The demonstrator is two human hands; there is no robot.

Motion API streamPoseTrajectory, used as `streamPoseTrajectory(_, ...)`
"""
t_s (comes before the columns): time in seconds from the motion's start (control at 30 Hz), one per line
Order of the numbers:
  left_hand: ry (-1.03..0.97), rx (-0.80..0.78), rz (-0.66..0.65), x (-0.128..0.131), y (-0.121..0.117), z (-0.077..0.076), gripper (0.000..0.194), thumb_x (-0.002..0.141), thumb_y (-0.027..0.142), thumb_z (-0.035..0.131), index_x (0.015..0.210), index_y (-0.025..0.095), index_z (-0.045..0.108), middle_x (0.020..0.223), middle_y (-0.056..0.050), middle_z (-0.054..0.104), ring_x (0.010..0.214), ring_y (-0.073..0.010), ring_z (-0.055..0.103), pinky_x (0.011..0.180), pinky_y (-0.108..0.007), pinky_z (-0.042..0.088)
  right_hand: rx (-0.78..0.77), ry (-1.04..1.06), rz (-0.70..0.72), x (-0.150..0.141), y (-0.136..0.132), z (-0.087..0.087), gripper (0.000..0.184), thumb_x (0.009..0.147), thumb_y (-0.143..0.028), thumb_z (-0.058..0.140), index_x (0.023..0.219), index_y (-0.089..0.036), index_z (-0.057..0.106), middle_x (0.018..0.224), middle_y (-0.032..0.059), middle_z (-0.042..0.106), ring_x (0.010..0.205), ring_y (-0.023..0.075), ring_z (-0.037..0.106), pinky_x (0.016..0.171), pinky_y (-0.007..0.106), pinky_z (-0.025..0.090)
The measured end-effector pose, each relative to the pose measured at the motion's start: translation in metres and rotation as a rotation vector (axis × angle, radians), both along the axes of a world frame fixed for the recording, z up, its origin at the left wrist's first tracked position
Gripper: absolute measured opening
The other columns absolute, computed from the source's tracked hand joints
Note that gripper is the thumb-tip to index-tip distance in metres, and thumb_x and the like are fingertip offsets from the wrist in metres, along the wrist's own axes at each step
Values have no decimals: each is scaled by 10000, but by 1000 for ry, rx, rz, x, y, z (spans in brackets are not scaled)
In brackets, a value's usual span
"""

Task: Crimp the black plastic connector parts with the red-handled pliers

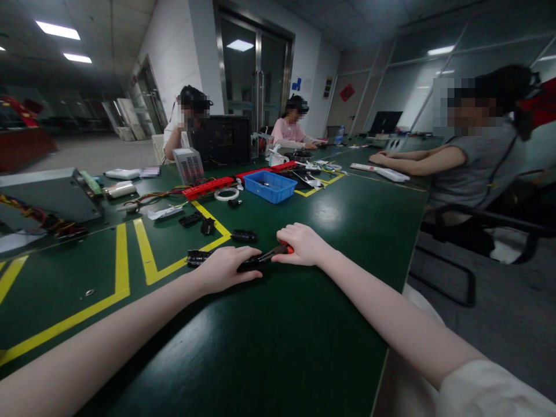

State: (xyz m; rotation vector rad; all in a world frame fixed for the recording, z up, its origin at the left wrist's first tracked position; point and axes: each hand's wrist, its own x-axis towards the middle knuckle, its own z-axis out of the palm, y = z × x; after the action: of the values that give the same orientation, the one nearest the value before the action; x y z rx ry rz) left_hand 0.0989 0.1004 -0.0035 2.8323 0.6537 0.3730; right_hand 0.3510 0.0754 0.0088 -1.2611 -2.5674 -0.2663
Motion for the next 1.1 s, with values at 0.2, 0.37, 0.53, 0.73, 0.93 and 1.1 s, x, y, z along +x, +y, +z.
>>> streamPoseTrajectory(0.2, 31, -27, -27, 0, -1, 3, 401, 939, 496, 451, 1173, 190, 561, 1035, -75, 674, 901, -226, 643, 760, -317, 475, 62, 25, 3, 3, 0, -2, 489, 825, -667, 478, 784, -182, 521, 737, 42, 577, 703, 176, 494, 656, 292, 281)
streamPoseTrajectory(0.37, 35, -28, -30, -1, -2, 3, 395, 944, 493, 439, 1173, 195, 561, 1038, -75, 675, 901, -223, 643, 762, -310, 471, 41, 44, 4, 4, 0, -3, 485, 815, -669, 491, 768, -187, 515, 722, 33, 570, 687, 170, 491, 654, 290, 286)
streamPoseTrajectory(0.53, 48, -17, -19, 0, -1, 1, 404, 945, 502, 431, 1181, 202, 563, 1057, -81, 673, 898, -228, 645, 762, -314, 478, 32, 50, 1, 4, 0, -3, 484, 808, -670, 496, 763, -188, 510, 723, 34, 569, 693, 173, 496, 658, 292, 294)
streamPoseTrajectory(0.73, 51, -1, -19, 0, 0, 1, 407, 941, 504, 436, 1166, 200, 586, 970, -76, 685, 832, -212, 645, 726, -296, 475, 38, 33, -1, 4, 0, -3, 502, 806, -686, 482, 775, -186, 525, 737, 41, 570, 697, 174, 490, 659, 293, 291)
streamPoseTrajectory(0.93, 83, -5, -22, 0, -1, 3, 406, 942, 504, 432, 1152, 197, 595, 969, -78, 686, 851, -225, 646, 733, -311, 475, 48, -3, -4, 3, 0, -3, 513, 807, -692, 475, 774, -183, 527, 734, 43, 569, 699, 175, 483, 661, 292, 290)
streamPoseTrajectory(1.1, 3, -19, 2, 0, 1, -2, 413, 903, 479, 517, 1201, 196, 561, 1052, -84, 678, 900, -222, 645, 779, -318, 491, 38, -12, -15, 2, 0, -3, 513, 817, -690, 464, 787, -182, 535, 730, 44, 571, 694, 177, 480, 658, 292, 283)
